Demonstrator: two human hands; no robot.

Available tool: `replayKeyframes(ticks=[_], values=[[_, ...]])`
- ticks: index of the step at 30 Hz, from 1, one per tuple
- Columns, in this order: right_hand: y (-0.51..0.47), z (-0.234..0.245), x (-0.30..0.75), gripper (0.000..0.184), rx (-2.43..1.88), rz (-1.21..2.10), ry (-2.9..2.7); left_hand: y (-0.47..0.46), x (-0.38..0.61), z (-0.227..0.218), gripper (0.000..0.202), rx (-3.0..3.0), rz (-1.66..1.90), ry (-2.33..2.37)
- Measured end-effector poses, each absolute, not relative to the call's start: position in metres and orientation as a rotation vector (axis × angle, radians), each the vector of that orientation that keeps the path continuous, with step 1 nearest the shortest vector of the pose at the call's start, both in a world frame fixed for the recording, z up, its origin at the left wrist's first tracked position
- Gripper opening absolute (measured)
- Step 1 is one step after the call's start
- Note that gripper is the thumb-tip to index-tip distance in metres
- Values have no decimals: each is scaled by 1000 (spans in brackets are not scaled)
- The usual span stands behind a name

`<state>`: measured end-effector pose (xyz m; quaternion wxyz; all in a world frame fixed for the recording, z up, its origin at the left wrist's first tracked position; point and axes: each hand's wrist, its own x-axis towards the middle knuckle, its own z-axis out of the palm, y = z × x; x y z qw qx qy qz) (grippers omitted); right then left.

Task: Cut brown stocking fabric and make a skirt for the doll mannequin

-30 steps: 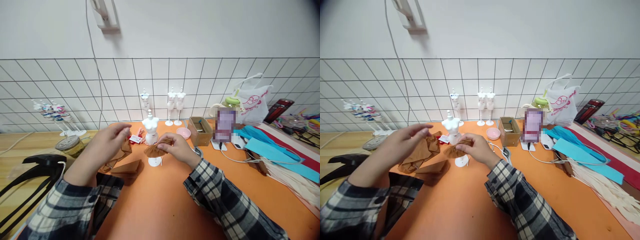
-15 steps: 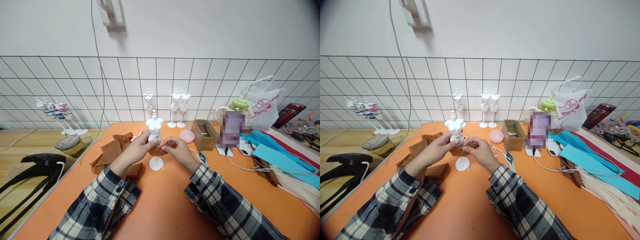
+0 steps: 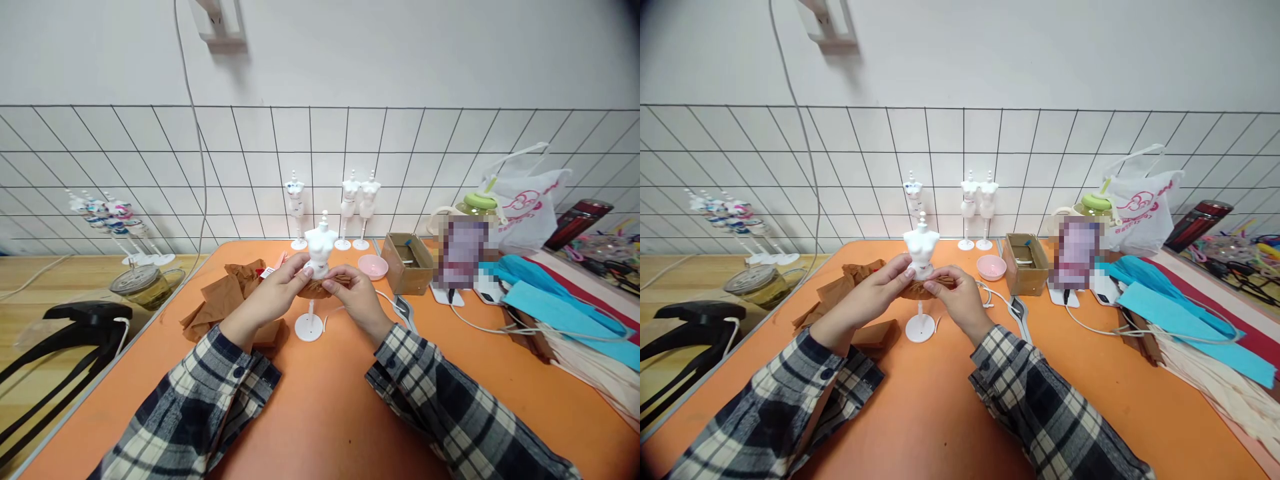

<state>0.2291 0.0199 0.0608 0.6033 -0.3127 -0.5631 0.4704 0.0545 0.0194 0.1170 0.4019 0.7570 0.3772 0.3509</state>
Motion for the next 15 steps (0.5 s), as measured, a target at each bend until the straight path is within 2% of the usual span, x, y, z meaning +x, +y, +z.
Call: replayKeyframes(ticks=[8, 15], values=[[16, 64, 229, 22, -737, 1034, -1252, 9, 56, 123, 40, 1828, 784, 943], [9, 74, 228, 23, -694, 1108, -1269, 2, 58, 130, 38, 1904, 874, 965]])
